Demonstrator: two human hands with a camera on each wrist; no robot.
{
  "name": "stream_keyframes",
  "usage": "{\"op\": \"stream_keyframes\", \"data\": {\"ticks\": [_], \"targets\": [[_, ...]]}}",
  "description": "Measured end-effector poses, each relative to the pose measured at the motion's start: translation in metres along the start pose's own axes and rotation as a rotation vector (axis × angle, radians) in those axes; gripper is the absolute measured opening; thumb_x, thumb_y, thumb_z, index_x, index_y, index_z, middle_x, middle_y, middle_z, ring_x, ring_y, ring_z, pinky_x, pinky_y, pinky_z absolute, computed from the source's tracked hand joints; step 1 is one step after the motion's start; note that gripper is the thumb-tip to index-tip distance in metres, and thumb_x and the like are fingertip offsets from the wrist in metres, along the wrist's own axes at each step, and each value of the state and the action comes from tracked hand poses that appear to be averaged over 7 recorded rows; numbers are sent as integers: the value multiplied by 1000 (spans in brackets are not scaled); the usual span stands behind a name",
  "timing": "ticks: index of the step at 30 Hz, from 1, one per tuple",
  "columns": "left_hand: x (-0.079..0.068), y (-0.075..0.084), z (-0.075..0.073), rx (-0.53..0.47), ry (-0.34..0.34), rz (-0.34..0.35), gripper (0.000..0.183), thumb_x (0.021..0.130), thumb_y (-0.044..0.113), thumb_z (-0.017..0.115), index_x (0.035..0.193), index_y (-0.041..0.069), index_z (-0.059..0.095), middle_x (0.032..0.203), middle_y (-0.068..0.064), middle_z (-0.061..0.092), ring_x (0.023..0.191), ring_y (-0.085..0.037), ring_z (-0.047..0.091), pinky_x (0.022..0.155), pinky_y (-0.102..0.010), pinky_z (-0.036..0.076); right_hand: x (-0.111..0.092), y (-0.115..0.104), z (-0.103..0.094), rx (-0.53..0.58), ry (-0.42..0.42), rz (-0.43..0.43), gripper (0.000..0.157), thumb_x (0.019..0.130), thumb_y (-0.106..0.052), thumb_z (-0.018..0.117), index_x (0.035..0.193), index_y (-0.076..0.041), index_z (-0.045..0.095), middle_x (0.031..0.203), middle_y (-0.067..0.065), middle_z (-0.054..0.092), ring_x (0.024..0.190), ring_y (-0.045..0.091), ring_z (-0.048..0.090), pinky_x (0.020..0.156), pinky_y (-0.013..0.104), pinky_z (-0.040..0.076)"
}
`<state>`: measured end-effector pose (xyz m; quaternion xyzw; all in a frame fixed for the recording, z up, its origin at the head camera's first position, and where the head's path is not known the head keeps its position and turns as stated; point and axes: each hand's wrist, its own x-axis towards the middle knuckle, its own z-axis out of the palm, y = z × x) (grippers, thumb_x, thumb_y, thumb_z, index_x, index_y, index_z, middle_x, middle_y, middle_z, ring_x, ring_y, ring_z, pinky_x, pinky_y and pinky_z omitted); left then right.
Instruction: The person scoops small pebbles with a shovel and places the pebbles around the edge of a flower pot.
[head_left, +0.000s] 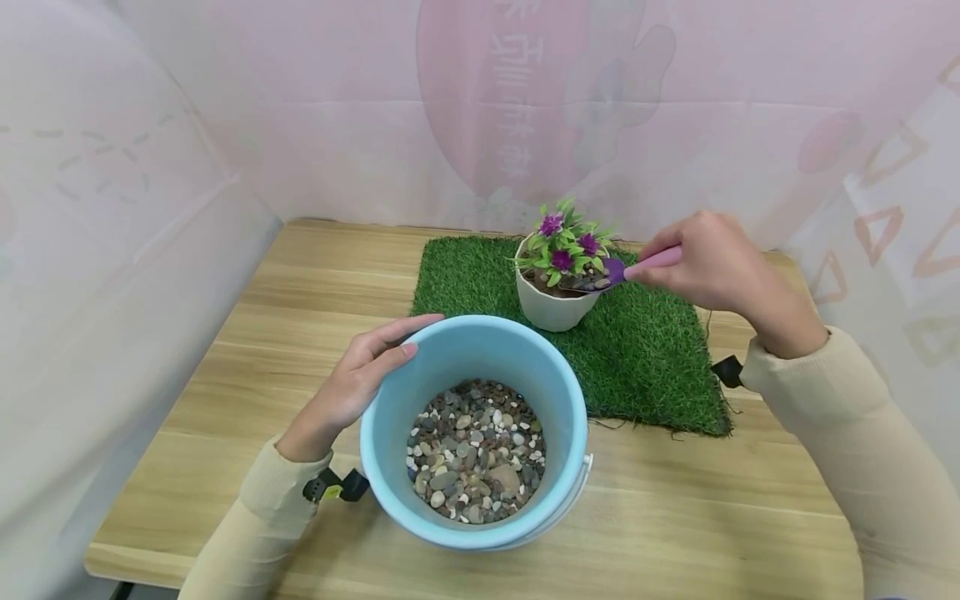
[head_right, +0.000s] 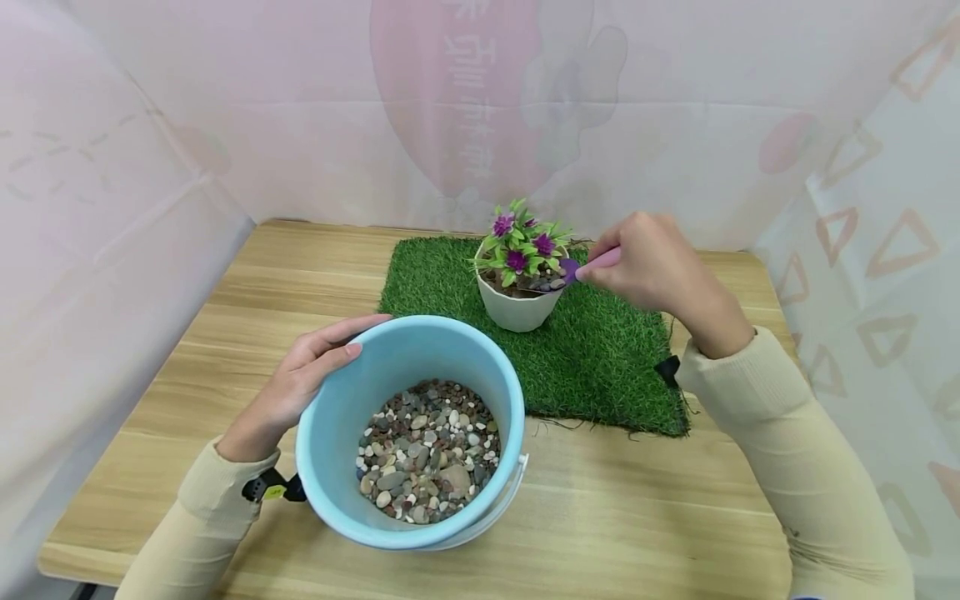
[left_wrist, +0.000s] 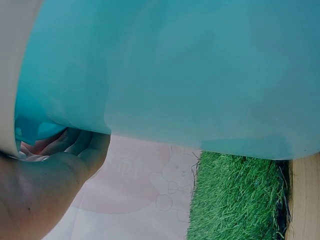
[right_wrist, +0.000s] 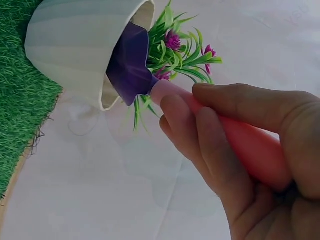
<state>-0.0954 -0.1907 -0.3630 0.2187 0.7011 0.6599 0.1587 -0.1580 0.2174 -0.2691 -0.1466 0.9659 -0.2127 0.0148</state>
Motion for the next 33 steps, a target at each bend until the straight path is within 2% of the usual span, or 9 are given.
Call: {"op": "stream_keyframes", "data": {"ticks": [5,16,21,25,30,33], "targets": [[0,-1,0,-3,-7,-1,42,104,17,40,145,9,42,142,-19,51,116,-45,59,81,-57,59,2,-4,-2,7,-17,15,20,82,-32,77,91,-14,78,88,6,77,72,15,73,57,24,54],[-2,0,0,17,-4,7,42,104,16,40,145,8,43,141,-19,51,115,-44,61,80,-56,60,-3,-7,-6,-5,10,23,24,81,-39,77,89,-16,78,84,4,77,68,11,72,54,21,53],[-1,0,0,18,1,12,42,104,16,40,145,8,43,141,-19,51,114,-44,61,80,-56,60,-3,-9,-8,-6,30,11,22,81,-35,78,89,-15,78,83,6,77,67,14,72,51,21,53],[-1,-1,0,14,-4,11,42,104,16,40,145,8,43,142,-18,51,115,-44,60,81,-56,60,-3,-9,-11,-13,23,8,20,82,-32,77,89,-14,78,85,7,77,70,14,73,53,21,54],[0,-2,0,13,-10,15,41,104,15,40,145,9,43,142,-18,50,116,-43,60,82,-56,59,-4,-8,-17,-50,38,9,20,82,-33,76,88,-14,78,82,2,77,74,15,73,61,23,55],[0,-2,0,24,-4,21,41,104,15,40,145,9,43,142,-18,50,116,-42,61,82,-55,60,-4,-7,-19,-48,34,19,23,82,-36,76,89,-14,79,83,3,77,72,14,72,58,22,54]]}}
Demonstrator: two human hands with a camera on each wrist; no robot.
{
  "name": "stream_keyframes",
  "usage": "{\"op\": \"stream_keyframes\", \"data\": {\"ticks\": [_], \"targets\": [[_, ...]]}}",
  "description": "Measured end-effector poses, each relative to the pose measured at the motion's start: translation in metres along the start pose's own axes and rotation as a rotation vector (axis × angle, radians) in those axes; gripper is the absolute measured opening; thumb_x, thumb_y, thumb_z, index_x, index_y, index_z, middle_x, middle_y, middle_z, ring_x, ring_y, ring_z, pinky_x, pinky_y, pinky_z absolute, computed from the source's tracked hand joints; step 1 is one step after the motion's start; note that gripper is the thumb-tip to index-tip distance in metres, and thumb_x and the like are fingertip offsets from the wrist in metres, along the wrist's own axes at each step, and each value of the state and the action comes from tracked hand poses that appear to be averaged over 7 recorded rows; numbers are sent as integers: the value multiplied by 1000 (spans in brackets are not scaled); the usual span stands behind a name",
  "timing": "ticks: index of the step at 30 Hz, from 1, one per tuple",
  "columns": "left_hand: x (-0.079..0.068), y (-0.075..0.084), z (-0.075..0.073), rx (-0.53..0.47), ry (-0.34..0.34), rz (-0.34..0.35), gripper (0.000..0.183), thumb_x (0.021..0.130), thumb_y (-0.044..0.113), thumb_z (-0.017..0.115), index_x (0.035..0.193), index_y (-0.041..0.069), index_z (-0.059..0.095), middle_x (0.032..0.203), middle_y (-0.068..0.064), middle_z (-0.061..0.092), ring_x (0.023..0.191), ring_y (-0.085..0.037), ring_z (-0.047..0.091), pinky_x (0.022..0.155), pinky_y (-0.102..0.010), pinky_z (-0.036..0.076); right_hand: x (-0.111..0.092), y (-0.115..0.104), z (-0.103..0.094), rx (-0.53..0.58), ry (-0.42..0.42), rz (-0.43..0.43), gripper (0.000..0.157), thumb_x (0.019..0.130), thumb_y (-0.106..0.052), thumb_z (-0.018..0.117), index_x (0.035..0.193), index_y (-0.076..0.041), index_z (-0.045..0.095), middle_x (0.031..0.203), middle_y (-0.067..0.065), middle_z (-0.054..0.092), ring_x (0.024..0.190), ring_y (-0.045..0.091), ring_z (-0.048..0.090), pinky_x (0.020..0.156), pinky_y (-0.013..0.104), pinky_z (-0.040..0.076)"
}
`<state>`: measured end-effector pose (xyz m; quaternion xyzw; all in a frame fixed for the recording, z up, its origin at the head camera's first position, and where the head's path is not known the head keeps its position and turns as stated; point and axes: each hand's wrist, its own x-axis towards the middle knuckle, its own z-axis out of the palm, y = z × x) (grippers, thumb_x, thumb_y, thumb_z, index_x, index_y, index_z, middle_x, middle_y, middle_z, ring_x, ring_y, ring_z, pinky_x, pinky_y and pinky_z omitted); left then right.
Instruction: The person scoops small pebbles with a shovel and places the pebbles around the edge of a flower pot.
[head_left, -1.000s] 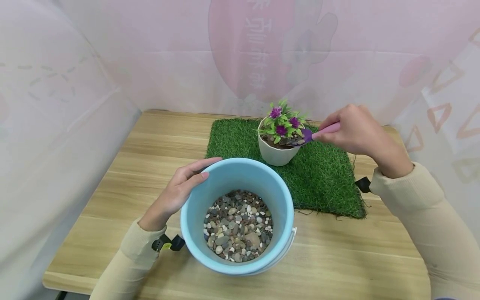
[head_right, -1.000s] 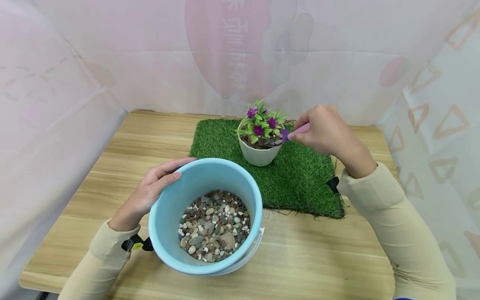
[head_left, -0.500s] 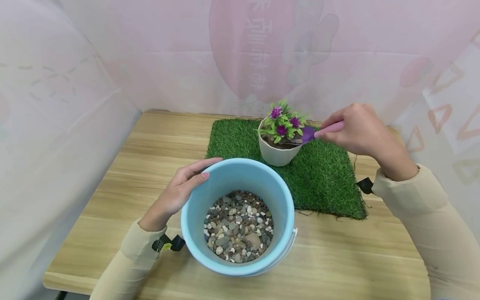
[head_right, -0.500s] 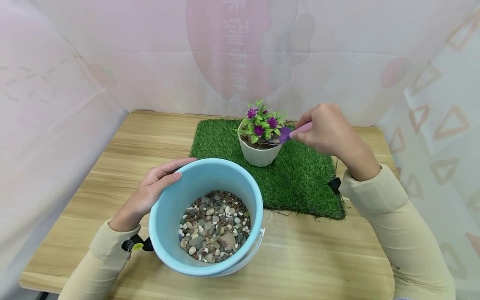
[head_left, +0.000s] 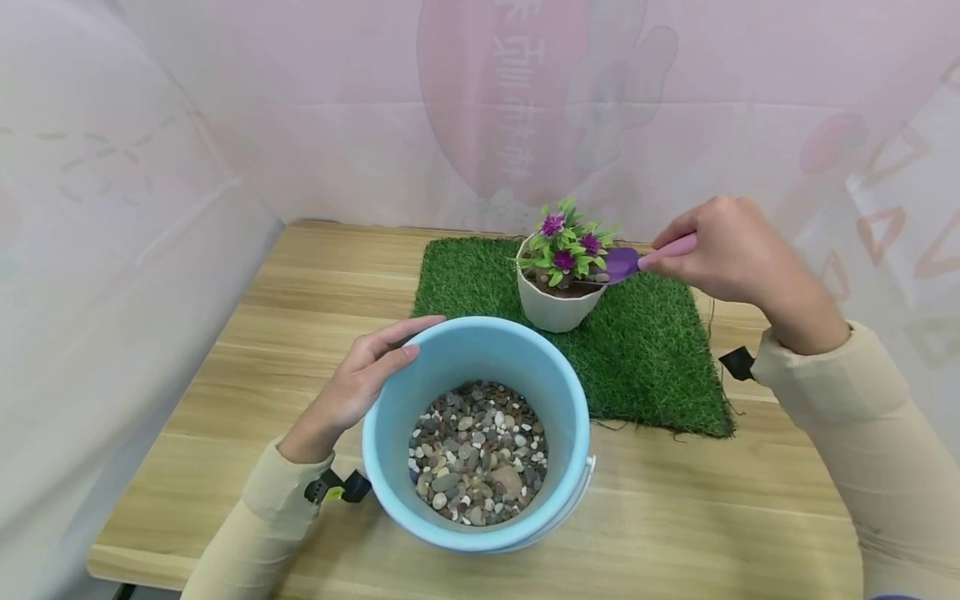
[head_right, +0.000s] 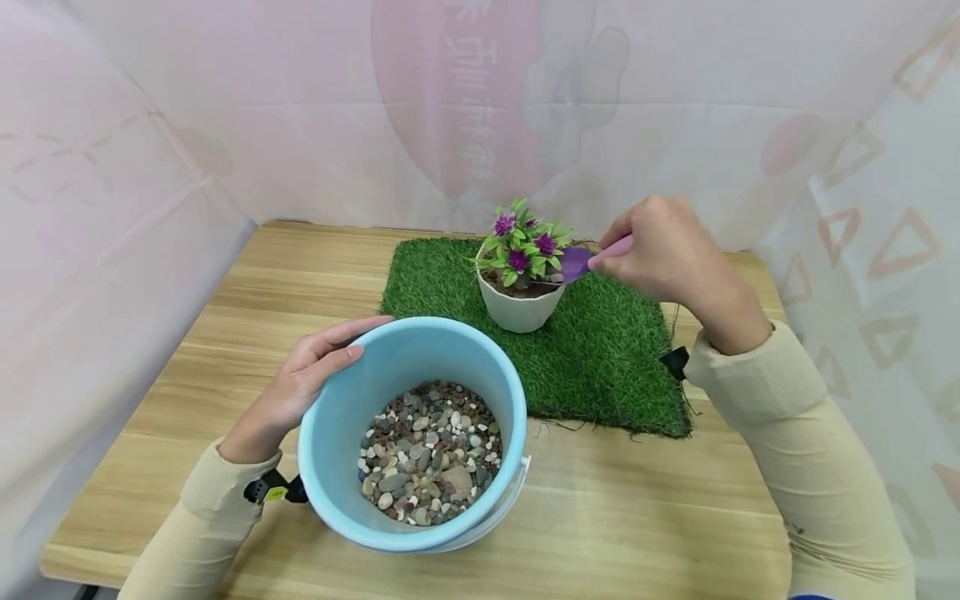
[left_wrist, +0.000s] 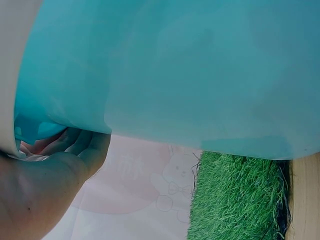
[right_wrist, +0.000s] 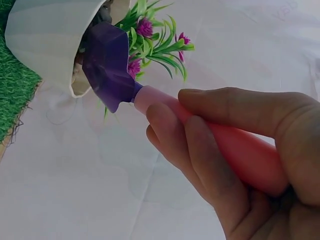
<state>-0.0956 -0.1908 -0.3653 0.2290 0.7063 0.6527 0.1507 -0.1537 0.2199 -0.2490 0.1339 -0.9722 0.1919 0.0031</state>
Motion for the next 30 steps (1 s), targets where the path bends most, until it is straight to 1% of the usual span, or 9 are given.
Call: {"op": "stream_keyframes", "data": {"ticks": [4,8,10,12,15,18,22,26,30], "targets": [[1,0,0,4,1,-2,41,104,15,40,145,9,43,141,-19,51,115,-43,61,81,-55,60,0,1,-2,17,-10,24,26,82,-39,76,89,-14,79,85,7,77,67,11,69,50,21,50],[1,0,-1,7,1,-4,42,104,16,40,145,9,43,141,-19,52,115,-45,60,80,-55,60,2,1,-2,28,-26,25,29,82,-40,76,91,-13,79,85,6,77,68,10,68,51,20,50],[1,0,-1,10,2,-5,42,104,16,40,145,9,43,141,-18,51,115,-45,60,80,-55,60,2,0,-2,25,-27,19,26,82,-37,76,91,-12,79,84,5,77,68,11,68,51,20,50],[1,0,-1,12,2,-4,42,104,16,40,145,9,43,142,-18,51,115,-44,60,81,-55,60,3,-1,-1,22,-28,15,24,83,-35,76,90,-12,79,84,4,77,69,12,68,52,21,51],[2,0,-1,12,3,-3,42,104,16,40,145,9,43,143,-17,50,116,-43,60,81,-55,60,4,-2,0,6,-35,10,23,84,-32,75,91,-11,78,84,4,77,74,16,70,58,26,56],[2,0,-1,8,5,-3,42,104,16,40,145,9,43,142,-18,51,116,-43,60,82,-55,60,4,-2,1,-4,-46,7,24,84,-32,74,93,-10,78,86,5,77,80,19,72,66,32,59],[2,-1,-1,3,10,-9,42,104,17,40,145,9,43,142,-18,51,116,-43,60,82,-55,60,4,-2,1,-6,-52,12,26,84,-33,75,94,-9,78,87,6,77,84,22,73,71,40,61],[2,-2,-1,5,13,-11,41,104,16,40,145,9,44,141,-18,51,115,-43,61,81,-55,60,3,0,1,-16,-41,-2,25,83,-32,75,93,-9,78,86,5,77,81,21,73,67,35,60],[2,-2,-1,2,12,-11,41,104,16,40,145,9,43,141,-19,51,115,-44,60,81,-55,60,2,3,1,-29,-28,-6,22,83,-31,75,90,-10,78,84,4,77,73,15,69,59,25,53]]}}
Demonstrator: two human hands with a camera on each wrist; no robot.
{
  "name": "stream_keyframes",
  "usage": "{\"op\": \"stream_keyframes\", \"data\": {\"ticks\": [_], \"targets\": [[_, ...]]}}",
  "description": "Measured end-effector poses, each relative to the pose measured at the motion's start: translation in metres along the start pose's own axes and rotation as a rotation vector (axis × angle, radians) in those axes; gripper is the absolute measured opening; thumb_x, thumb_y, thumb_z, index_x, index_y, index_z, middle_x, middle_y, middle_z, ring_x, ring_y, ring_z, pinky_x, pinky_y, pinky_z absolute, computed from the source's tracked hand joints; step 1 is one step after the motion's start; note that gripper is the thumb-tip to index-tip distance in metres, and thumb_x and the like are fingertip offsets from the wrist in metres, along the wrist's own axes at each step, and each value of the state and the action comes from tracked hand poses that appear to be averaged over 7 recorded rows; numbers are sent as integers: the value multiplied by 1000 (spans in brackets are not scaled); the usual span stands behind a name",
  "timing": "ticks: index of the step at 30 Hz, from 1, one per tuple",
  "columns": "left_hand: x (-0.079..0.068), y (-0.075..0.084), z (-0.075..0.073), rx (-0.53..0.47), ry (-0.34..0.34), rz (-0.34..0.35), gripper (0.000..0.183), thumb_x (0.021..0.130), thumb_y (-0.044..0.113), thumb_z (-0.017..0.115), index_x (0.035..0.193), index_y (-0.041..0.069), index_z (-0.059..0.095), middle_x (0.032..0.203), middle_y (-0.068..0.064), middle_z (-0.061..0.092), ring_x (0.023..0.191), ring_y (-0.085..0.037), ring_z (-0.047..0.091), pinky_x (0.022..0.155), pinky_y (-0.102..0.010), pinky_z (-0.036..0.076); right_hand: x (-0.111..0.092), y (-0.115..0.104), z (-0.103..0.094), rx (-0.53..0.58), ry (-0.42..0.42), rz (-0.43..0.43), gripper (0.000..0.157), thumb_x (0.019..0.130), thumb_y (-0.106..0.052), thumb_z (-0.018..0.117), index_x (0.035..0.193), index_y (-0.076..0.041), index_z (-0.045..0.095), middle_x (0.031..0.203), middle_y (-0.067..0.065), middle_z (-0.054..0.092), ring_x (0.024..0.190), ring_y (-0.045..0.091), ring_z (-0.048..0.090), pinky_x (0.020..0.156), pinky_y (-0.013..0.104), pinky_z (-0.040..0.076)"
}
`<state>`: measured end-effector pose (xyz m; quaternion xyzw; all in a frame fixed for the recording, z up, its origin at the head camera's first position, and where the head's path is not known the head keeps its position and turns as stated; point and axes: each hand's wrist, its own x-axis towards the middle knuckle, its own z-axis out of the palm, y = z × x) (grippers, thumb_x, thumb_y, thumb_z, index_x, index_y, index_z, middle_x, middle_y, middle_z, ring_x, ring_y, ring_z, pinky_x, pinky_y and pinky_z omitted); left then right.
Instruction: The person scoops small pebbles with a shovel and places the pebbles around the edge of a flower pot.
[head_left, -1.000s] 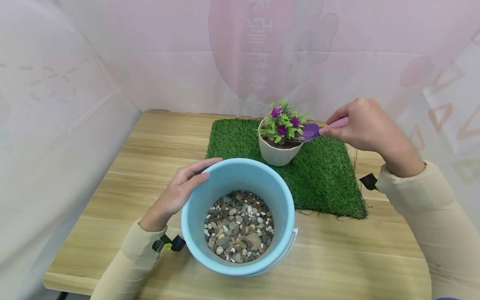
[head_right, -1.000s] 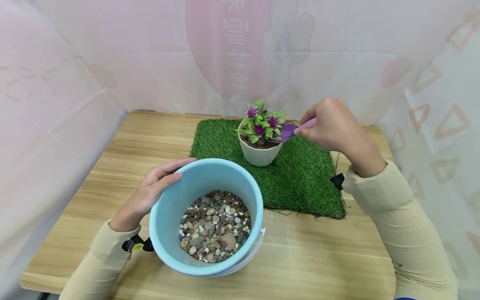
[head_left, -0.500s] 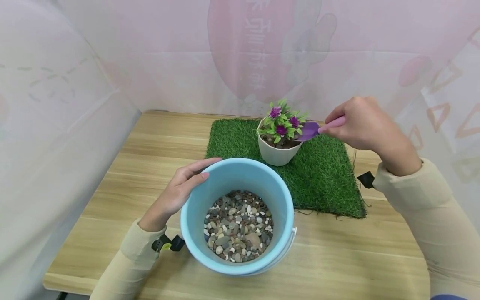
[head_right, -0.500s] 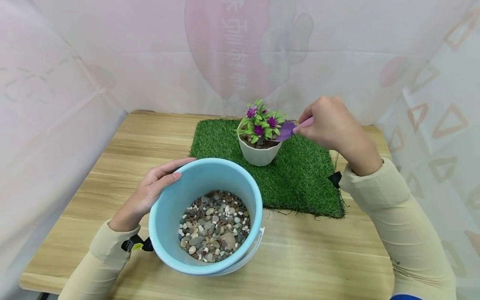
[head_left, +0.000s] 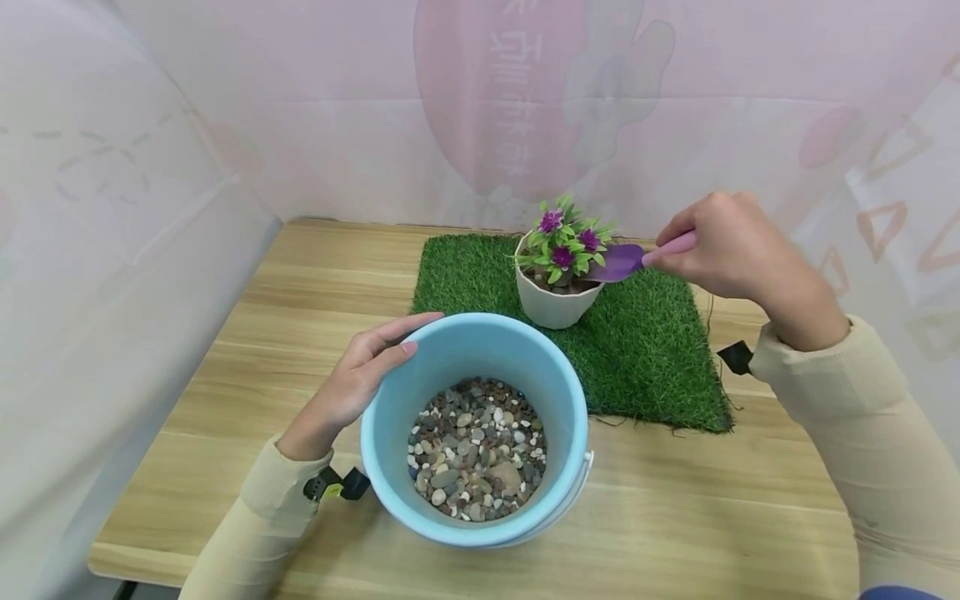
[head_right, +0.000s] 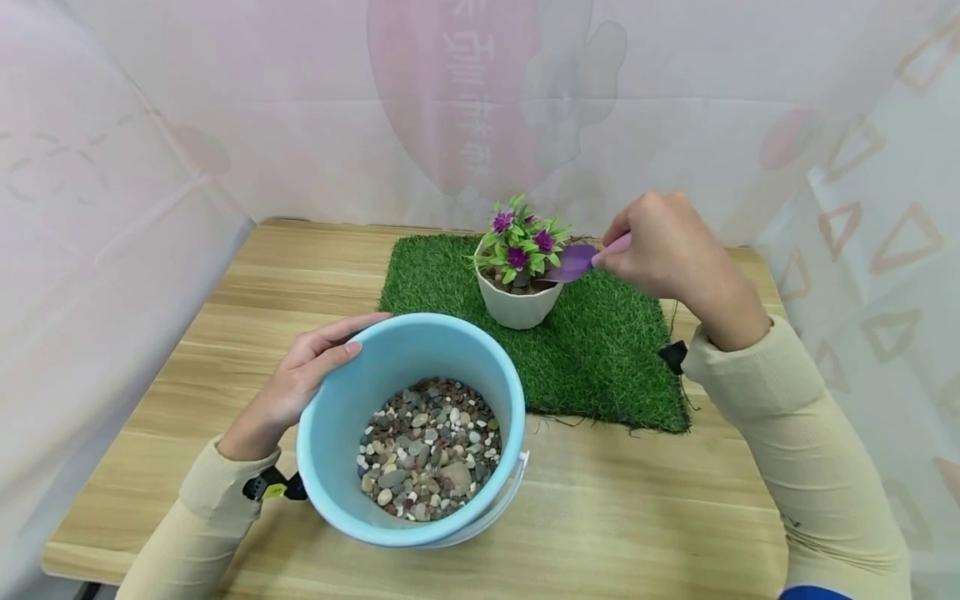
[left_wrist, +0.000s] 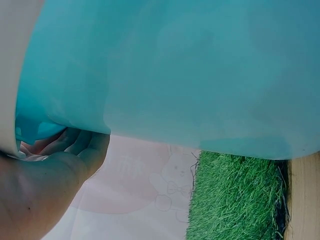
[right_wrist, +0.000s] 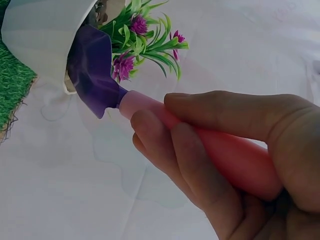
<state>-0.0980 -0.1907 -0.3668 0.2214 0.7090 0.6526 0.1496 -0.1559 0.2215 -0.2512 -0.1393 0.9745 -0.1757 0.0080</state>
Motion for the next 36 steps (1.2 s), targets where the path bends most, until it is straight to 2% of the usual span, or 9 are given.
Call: {"op": "stream_keyframes", "data": {"ticks": [8,12,16,19,21,24,28,32,36], "targets": [[-1,-2,1,-7,-1,-9,41,104,15,39,145,9,43,143,-17,50,116,-44,60,82,-56,59,-9,7,-6,46,4,42,33,83,-42,74,94,-10,78,93,12,77,72,17,70,51,20,49],[-1,-3,2,-12,-3,-10,41,104,15,39,145,9,43,143,-18,50,116,-44,60,82,-56,59,-17,12,-9,38,37,54,41,82,-47,74,96,-9,77,95,14,76,80,24,74,53,16,49],[-1,-4,1,-13,-4,-5,42,104,16,40,145,8,43,141,-19,51,115,-45,60,82,-56,59,-26,16,-12,10,93,35,40,82,-48,73,95,-10,78,91,13,77,77,25,74,50,13,47],[-1,-4,1,-12,-5,-4,42,104,16,40,145,8,43,141,-19,51,115,-44,60,82,-56,59,-34,18,-16,-42,144,31,38,81,-50,73,94,-15,79,87,9,77,67,7,70,46,15,44],[-1,-4,0,-13,-5,-5,42,104,16,40,145,8,43,141,-19,51,115,-44,60,81,-56,59,-39,19,-20,-61,178,33,36,80,-51,74,93,-18,79,84,8,77,62,-11,61,45,15,43],[-1,-3,0,-12,-4,-7,42,104,17,40,145,9,43,141,-19,51,115,-44,60,81,-56,60,-48,18,-28,-46,191,86,38,78,-54,75,95,-20,78,84,7,77,59,-27,45,44,14,41],[-1,-3,0,-5,-5,-3,42,104,16,40,145,9,43,141,-18,51,115,-43,61,81,-56,60,-58,17,-36,56,211,150,39,74,-51,80,98,-21,77,75,-13,75,63,-28,47,45,11,40],[0,-2,0,7,-3,5,42,104,16,40,145,9,43,140,-19,52,114,-43,61,81,-55,60,-65,15,-40,103,261,113,33,71,-42,84,96,-22,78,64,-38,63,61,-23,50,41,14,35],[1,-1,-1,10,-3,7,42,104,16,40,145,8,43,141,-18,52,115,-42,61,81,-56,60,-72,8,-43,138,257,102,30,72,-39,85,96,-24,77,65,-38,63,58,-18,54,37,19,33]]}}
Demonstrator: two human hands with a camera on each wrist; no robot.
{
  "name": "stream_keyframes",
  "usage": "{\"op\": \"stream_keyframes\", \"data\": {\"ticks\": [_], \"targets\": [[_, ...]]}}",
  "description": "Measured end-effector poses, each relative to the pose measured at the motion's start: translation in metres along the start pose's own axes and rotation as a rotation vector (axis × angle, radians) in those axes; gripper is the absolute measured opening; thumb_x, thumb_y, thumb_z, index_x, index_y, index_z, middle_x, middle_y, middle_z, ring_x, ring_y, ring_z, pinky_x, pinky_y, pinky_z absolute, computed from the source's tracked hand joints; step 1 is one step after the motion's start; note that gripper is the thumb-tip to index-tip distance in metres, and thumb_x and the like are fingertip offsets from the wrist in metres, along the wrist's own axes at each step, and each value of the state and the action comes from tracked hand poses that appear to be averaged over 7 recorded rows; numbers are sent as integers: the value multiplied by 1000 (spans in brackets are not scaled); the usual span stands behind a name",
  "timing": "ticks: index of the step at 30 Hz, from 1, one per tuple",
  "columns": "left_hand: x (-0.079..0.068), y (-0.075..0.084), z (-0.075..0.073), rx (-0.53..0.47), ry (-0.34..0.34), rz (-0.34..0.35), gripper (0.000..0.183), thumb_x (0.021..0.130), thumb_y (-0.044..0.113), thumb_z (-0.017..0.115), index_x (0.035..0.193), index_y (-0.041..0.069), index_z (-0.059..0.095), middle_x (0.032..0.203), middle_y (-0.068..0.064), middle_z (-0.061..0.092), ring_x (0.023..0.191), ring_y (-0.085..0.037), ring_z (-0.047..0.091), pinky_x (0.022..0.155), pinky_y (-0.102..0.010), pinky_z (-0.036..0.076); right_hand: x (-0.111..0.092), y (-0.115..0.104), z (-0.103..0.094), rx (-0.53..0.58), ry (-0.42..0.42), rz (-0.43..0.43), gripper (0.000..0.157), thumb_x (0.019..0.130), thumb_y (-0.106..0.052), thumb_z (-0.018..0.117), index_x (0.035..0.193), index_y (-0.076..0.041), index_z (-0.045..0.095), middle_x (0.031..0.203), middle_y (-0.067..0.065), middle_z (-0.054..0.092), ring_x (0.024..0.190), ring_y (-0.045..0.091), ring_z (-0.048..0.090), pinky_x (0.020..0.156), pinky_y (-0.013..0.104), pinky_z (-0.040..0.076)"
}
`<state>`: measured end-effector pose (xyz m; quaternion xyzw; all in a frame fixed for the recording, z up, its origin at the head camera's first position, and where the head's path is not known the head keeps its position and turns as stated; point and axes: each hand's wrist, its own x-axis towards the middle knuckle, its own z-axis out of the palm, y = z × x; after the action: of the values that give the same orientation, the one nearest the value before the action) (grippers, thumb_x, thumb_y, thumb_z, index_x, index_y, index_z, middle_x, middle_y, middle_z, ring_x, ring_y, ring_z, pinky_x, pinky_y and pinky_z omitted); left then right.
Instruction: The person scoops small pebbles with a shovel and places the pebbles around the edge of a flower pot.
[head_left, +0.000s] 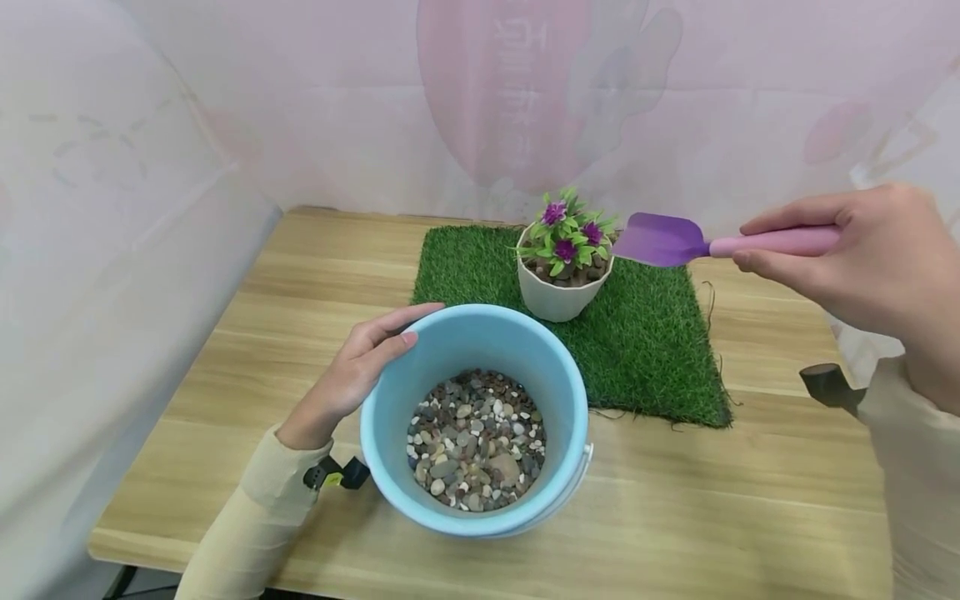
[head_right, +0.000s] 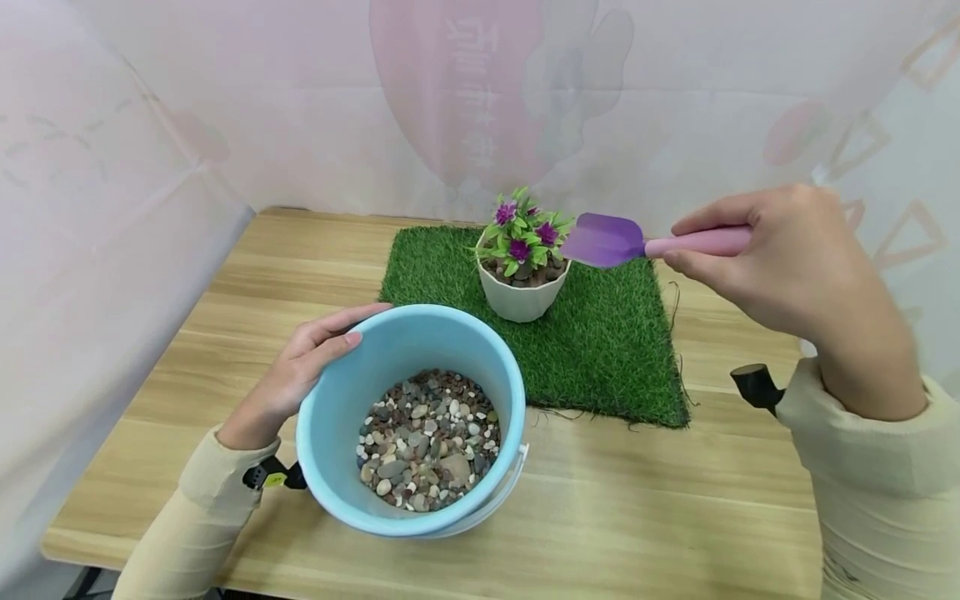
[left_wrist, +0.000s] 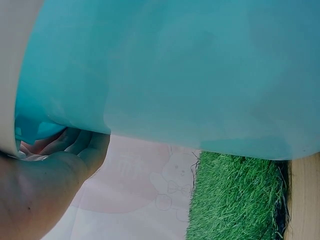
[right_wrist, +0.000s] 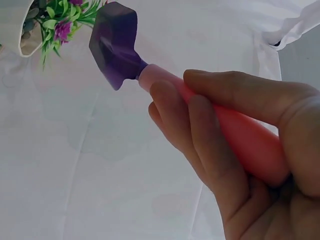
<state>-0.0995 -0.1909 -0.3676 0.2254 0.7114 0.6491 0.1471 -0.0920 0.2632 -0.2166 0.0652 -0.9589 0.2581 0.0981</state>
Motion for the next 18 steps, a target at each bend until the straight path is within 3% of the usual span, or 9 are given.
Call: {"op": "stream_keyframes", "data": {"ticks": [5,10,14,18], "targets": [[1,1,-1,-9,-3,-3,41,104,16,40,145,8,43,141,-17,52,115,-42,61,82,-56,60,-8,-11,2,45,24,-85,25,73,-30,85,96,-25,78,71,-32,68,62,-19,59,36,17,35],[2,1,-1,-15,-3,-3,41,104,16,40,144,9,44,141,-17,51,116,-43,60,83,-56,59,-13,-23,8,28,49,-219,25,73,-22,86,96,-28,78,77,-29,71,68,-20,62,46,5,46],[2,0,-1,-17,0,-5,41,104,16,40,144,9,44,141,-17,52,116,-44,60,83,-57,59,-12,-30,14,15,40,-319,32,71,-18,86,97,-34,77,80,-29,71,66,-20,62,44,6,43],[1,-1,-1,-20,3,-10,41,104,16,40,144,9,44,141,-16,52,116,-43,60,83,-57,59,-10,-34,19,29,49,-451,36,67,-10,88,94,-32,77,80,-16,75,67,-19,62,43,6,41]]}}
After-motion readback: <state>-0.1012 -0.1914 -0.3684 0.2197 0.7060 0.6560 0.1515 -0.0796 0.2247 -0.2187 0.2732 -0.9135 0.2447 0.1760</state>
